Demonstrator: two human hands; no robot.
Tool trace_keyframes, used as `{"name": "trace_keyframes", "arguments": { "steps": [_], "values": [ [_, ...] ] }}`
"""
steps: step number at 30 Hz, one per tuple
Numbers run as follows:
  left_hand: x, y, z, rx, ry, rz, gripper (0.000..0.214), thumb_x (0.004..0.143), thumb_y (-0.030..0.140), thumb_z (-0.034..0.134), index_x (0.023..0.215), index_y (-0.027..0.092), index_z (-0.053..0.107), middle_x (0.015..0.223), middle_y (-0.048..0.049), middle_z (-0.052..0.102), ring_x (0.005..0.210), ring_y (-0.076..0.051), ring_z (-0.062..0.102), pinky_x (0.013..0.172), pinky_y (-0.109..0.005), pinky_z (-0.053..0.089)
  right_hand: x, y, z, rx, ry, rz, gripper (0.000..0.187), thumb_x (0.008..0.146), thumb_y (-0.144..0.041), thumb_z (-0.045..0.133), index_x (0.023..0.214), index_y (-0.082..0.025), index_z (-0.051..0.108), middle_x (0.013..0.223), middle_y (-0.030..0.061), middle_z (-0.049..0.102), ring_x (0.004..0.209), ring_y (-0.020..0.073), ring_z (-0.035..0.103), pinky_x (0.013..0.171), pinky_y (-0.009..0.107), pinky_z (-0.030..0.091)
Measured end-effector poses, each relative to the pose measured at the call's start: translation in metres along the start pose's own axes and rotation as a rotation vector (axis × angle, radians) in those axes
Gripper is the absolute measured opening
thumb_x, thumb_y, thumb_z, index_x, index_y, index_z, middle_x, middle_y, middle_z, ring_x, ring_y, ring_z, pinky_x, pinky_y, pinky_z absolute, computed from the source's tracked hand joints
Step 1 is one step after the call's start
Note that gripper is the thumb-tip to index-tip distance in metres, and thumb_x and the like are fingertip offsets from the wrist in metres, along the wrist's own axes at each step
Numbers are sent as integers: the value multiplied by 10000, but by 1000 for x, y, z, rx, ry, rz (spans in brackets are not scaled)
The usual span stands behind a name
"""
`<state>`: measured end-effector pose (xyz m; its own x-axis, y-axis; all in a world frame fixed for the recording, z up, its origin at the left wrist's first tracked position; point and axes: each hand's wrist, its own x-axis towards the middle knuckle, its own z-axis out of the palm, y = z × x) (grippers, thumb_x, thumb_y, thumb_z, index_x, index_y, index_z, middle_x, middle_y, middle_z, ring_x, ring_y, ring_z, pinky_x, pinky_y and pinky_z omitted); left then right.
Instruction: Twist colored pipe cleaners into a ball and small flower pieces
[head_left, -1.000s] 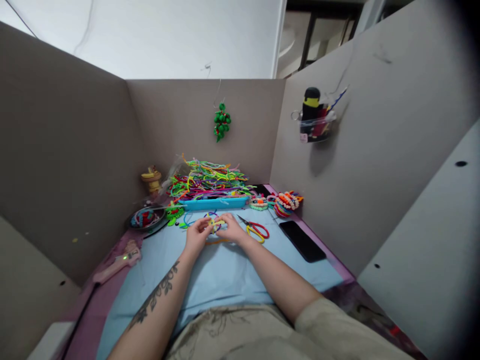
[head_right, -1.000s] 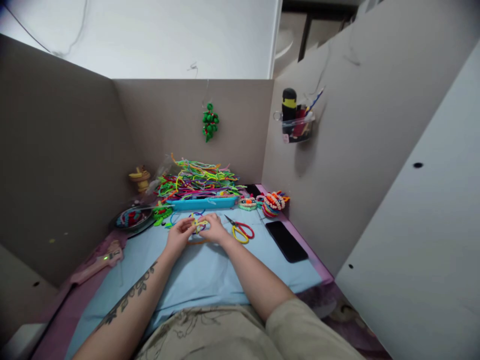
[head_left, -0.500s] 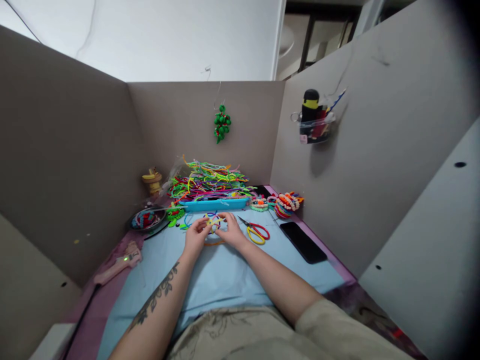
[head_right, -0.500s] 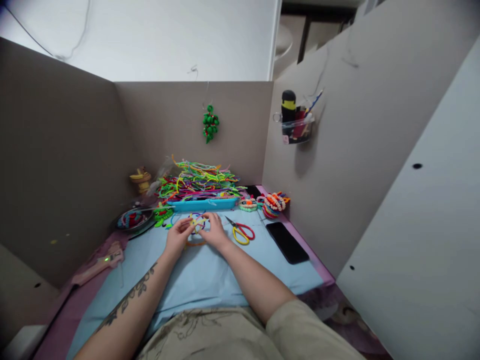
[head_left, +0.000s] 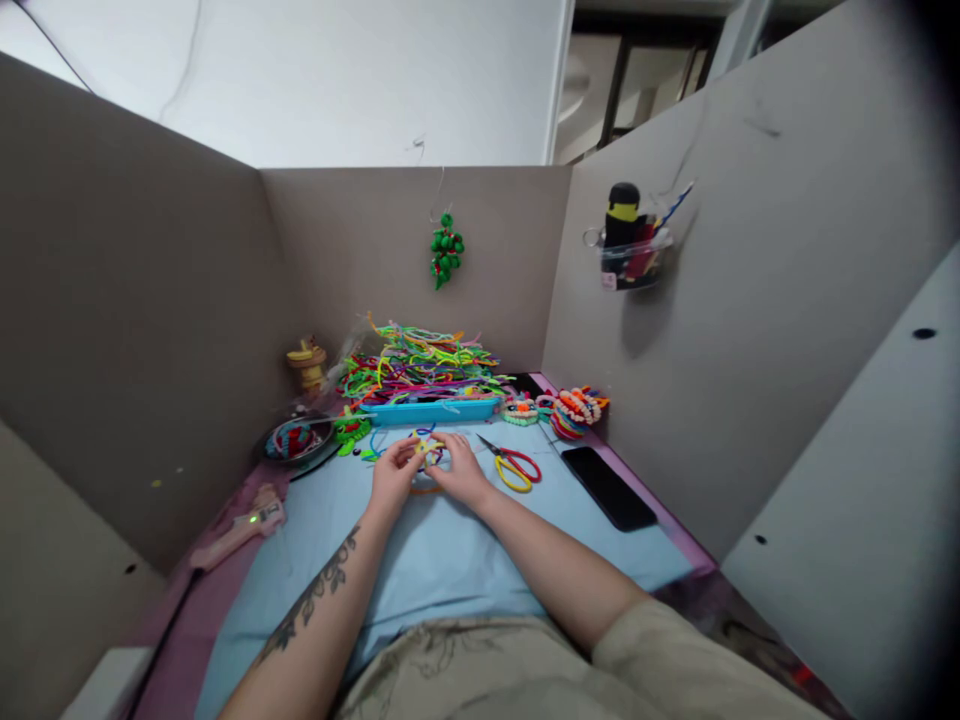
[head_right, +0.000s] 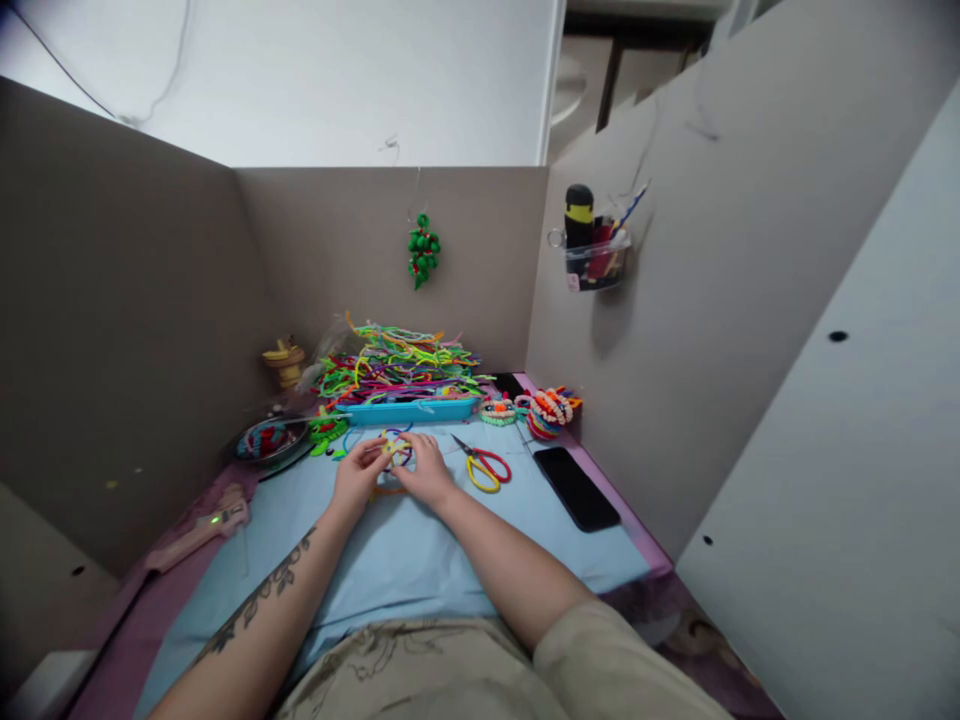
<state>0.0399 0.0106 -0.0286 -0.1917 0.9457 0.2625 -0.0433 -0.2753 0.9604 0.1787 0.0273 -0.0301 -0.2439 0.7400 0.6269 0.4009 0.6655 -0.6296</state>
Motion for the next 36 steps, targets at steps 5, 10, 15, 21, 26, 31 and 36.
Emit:
{"name": "trace_keyframes", "arguments": {
  "steps": [5, 10, 15, 21, 26, 31, 36],
  "values": [
    [0, 0, 0, 9, -15, -7, 423, 598, 319, 702, 957, 130, 583, 794, -72, 681, 750, -191, 640, 651, -279, 493, 0, -4, 0, 7, 2, -10, 500, 650, -252, 650, 1123, -196, 499, 1056, 73, 551, 1000, 214, 464, 878, 366, 372],
    [-1, 0, 0, -7, -28, -9, 417, 597, 323, 702, 949, 133, 585, 777, -65, 680, 717, -183, 638, 638, -277, 492, -1, -3, 1, 9, 18, -20, 419, 708, -226, 574, 1120, -193, 504, 1046, 77, 559, 999, 208, 465, 881, 364, 373],
    [-1, -1, 0, -7, -13, 7, 426, 596, 335, 703, 952, 131, 591, 773, -66, 679, 696, -176, 633, 619, -264, 486, -1, 0, 2, 7, 46, -12, 447, 702, -143, 505, 1145, -190, 471, 1067, 78, 542, 1004, 207, 459, 896, 373, 368],
    [0, 0, 0, -16, -4, -1, 429, 600, 338, 702, 961, 136, 587, 756, -53, 677, 679, -163, 629, 630, -261, 483, 1, 1, -3, -72, 121, 34, 406, 705, -159, 492, 1110, -166, 476, 911, 73, 531, 877, 205, 478, 831, 360, 392],
    [1, 0, -1, 3, 10, 9, 443, 590, 356, 705, 955, 133, 591, 766, -65, 678, 696, -175, 634, 643, -275, 487, 1, 1, -4, -29, 90, 101, 372, 729, -162, 476, 1100, -187, 469, 716, 13, 542, 768, 182, 503, 752, 309, 404],
    [0, 0, -1, -7, 15, 23, 432, 609, 357, 690, 965, 137, 584, 807, -66, 672, 741, -179, 635, 675, -284, 487, -2, -8, -2, 26, 34, 47, 333, 731, -152, 467, 1061, -198, 484, 757, 13, 562, 776, 169, 517, 749, 296, 410],
    [1, 2, -3, 13, 24, 49, 416, 625, 347, 680, 973, 139, 588, 845, -73, 664, 792, -177, 630, 722, -279, 480, -8, -20, 2, 84, -135, -49, 356, 702, -129, 489, 1047, -215, 473, 755, -4, 566, 766, 155, 529, 754, 283, 419]
  ]
}}
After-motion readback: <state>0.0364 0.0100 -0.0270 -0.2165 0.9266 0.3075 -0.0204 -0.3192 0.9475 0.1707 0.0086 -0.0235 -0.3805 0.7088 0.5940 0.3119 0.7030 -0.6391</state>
